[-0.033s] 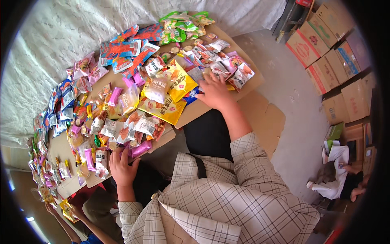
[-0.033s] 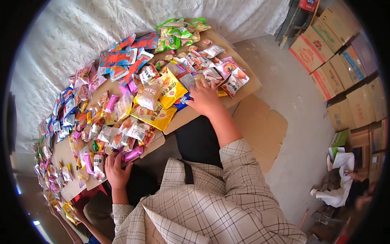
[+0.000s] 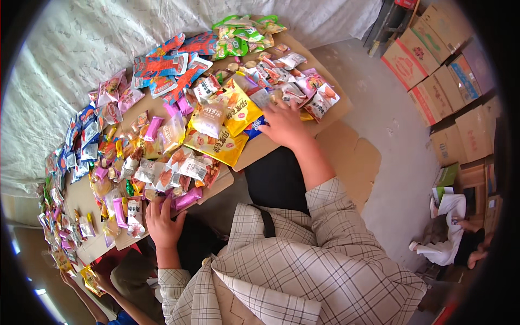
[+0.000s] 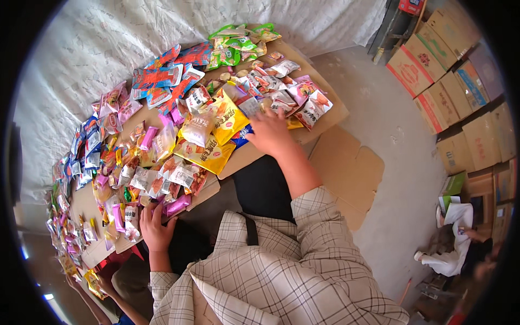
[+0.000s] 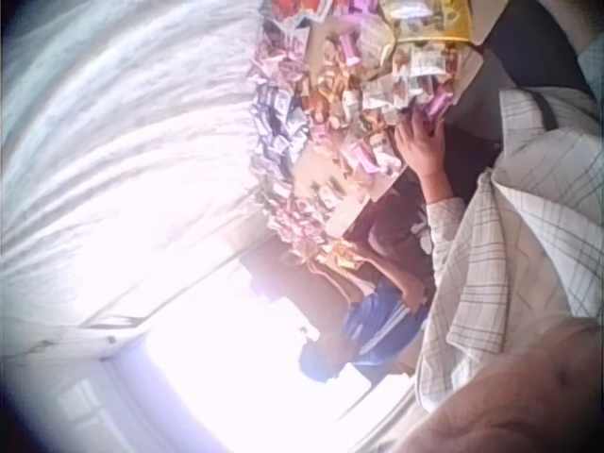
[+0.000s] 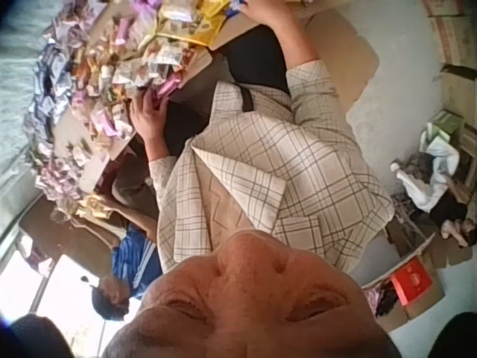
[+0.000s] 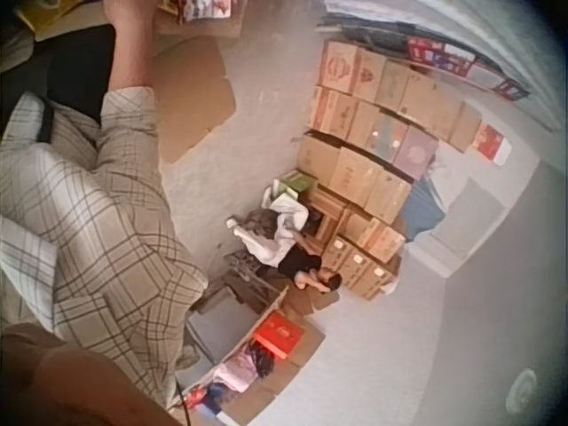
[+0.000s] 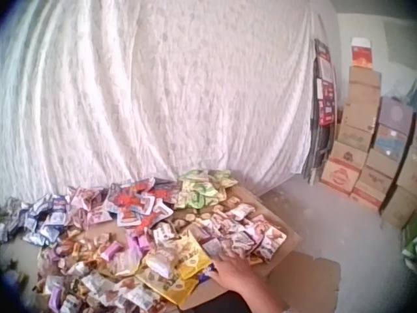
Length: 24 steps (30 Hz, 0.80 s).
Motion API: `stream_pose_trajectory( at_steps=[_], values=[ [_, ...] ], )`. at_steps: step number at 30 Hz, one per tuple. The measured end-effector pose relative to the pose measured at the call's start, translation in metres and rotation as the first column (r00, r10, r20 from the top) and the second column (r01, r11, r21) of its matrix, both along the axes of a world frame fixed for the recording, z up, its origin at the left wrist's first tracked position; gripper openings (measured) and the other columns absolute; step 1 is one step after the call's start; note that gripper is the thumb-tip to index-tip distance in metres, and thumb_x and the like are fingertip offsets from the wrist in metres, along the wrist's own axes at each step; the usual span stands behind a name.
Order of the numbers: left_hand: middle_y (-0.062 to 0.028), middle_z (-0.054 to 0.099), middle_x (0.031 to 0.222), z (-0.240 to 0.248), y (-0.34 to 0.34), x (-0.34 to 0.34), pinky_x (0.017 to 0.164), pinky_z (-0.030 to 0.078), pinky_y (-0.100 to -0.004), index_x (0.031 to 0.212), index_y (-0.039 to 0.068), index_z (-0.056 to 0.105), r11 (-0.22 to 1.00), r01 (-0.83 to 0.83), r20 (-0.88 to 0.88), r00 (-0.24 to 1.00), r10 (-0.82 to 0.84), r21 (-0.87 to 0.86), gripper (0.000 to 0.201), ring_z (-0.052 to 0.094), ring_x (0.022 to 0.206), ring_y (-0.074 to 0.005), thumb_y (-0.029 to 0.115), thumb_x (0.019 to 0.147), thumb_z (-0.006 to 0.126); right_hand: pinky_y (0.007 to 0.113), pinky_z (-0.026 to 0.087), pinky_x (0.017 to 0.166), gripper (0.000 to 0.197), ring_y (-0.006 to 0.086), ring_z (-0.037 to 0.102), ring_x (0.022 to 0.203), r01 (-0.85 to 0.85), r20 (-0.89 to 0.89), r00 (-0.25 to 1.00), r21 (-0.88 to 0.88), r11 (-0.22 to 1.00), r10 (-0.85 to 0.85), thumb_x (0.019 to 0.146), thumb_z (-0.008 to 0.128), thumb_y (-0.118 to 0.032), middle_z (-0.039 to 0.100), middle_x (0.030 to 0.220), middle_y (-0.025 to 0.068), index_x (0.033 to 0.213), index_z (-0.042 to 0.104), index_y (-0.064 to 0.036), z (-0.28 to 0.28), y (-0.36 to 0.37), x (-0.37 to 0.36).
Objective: Sorting through a pile of packaged snack products on a table.
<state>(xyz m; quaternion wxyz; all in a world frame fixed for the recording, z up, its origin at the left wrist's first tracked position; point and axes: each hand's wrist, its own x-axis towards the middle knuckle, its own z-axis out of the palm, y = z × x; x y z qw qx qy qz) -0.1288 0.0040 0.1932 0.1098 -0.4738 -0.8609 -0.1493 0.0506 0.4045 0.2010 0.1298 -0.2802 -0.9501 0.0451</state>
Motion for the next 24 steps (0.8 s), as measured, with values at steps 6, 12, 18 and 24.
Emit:
stream_pose_trajectory(
  at_steps=[6,12,18,24],
  values=[
    [-0.0141,0.063,0.12,0.0,0.0,0.001,0.097,0.05,-0.0514,0.119,0.007,0.07,1.0,0.006,-0.008,1.0,-0.006,-0.013,0.058,0.06,0.11,-0.0394,0.031,0.07,0.089,0.049,0.05,0.104,0.03,0.0348,0.056,0.127,-0.349,-0.15,0.933,-0.161,0.923,0.327,0.087,0.076,-0.025,0.064,0.128,0.0115,0.109,0.073,-0.0059,-0.018,-0.011,-0.018],
    [-0.0138,0.063,0.12,0.001,0.001,0.0,0.096,0.05,-0.0512,0.119,0.007,0.07,1.0,0.014,-0.005,1.0,-0.014,-0.016,0.058,0.06,0.11,-0.0392,0.03,0.07,0.089,0.047,0.046,0.112,0.048,0.0367,0.052,0.135,-0.169,-0.154,0.974,-0.002,0.986,0.166,0.086,0.076,-0.018,0.06,0.141,0.014,0.131,0.062,-0.0062,-0.026,0.04,-0.029],
    [-0.0129,0.063,0.119,0.003,0.002,0.0,0.096,0.05,-0.0511,0.119,0.007,0.07,1.0,0.003,0.037,0.999,-0.002,-0.025,0.058,0.061,0.11,-0.0387,0.031,0.07,0.089,0.048,0.046,0.108,0.04,0.0366,0.061,0.12,-0.208,0.097,0.969,-0.18,0.961,0.228,0.081,0.082,-0.024,0.069,0.121,0.0132,0.114,0.07,-0.0061,-0.001,0.058,-0.044],
    [-0.0123,0.063,0.119,0.003,0.001,0.0,0.096,0.05,-0.0503,0.118,0.008,0.07,0.999,-0.007,0.034,0.999,0.008,-0.035,0.058,0.061,0.109,-0.0381,0.031,0.069,0.089,0.038,0.054,0.086,0.032,0.0276,0.072,0.098,-0.217,-0.36,0.933,-0.519,0.827,0.019,0.087,0.079,-0.018,0.072,0.105,0.0163,0.111,0.07,0.0016,0.025,0.064,-0.011]
  ],
)
